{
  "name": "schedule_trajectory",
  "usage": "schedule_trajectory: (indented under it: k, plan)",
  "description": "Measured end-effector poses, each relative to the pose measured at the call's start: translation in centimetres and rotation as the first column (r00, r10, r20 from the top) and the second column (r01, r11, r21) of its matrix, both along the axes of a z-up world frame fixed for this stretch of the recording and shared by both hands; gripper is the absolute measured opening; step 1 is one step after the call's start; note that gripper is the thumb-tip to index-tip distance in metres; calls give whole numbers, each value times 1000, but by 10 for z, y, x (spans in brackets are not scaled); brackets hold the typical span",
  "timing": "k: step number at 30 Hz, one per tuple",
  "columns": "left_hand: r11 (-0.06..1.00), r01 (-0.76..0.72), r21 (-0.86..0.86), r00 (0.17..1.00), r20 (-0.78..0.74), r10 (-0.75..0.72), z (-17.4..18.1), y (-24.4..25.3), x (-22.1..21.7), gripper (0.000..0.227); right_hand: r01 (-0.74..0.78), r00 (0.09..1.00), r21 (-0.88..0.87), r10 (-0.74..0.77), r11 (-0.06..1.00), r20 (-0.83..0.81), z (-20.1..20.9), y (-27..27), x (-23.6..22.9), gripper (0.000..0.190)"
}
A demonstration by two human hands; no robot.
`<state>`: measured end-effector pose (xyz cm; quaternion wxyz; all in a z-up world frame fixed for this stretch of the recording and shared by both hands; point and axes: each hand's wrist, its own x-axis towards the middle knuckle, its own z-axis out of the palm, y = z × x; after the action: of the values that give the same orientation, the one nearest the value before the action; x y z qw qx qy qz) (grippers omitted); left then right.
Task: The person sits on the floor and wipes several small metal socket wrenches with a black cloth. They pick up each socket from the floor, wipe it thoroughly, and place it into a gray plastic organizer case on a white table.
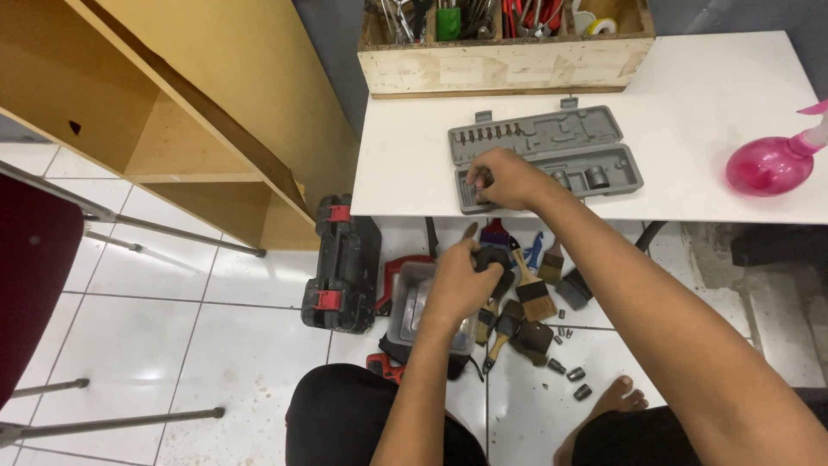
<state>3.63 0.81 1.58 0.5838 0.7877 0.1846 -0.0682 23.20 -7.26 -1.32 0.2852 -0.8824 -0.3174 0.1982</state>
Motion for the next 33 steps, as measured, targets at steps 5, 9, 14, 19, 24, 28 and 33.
schedule_trajectory:
  k: [5,9,14,19,24,28,33]
  plan:
    - [1000,0,8,1000,21,0,-1,0,1,45,-57,997,234,42,971,70,27,-12,-20,44]
    - [1000,5,12,1000,29,-5,-2,2,1,49,-92,986,399,29,913,162,40,-19,-38,49]
    - [1000,-6,2,999,45,6,-8,1,3,42,-106,979,438,16,893,203,34,-23,-34,41]
    - [1000,-9,3,999,49,9,2,0,1,40,306,935,655,-88,691,-344,43,-24,-42,51]
    - [1000,-19,-11,999,37,19,2,2,0,39,719,548,565,171,404,-819,20,-29,-17,26]
    - [1000,-15,-12,1000,24,15,8,1,-1,39,717,533,551,174,426,-828,12,-29,-16,27]
    - [1000,-18,-17,1000,23,18,6,1,-2,40,712,539,543,149,445,-829,7,-24,-11,26]
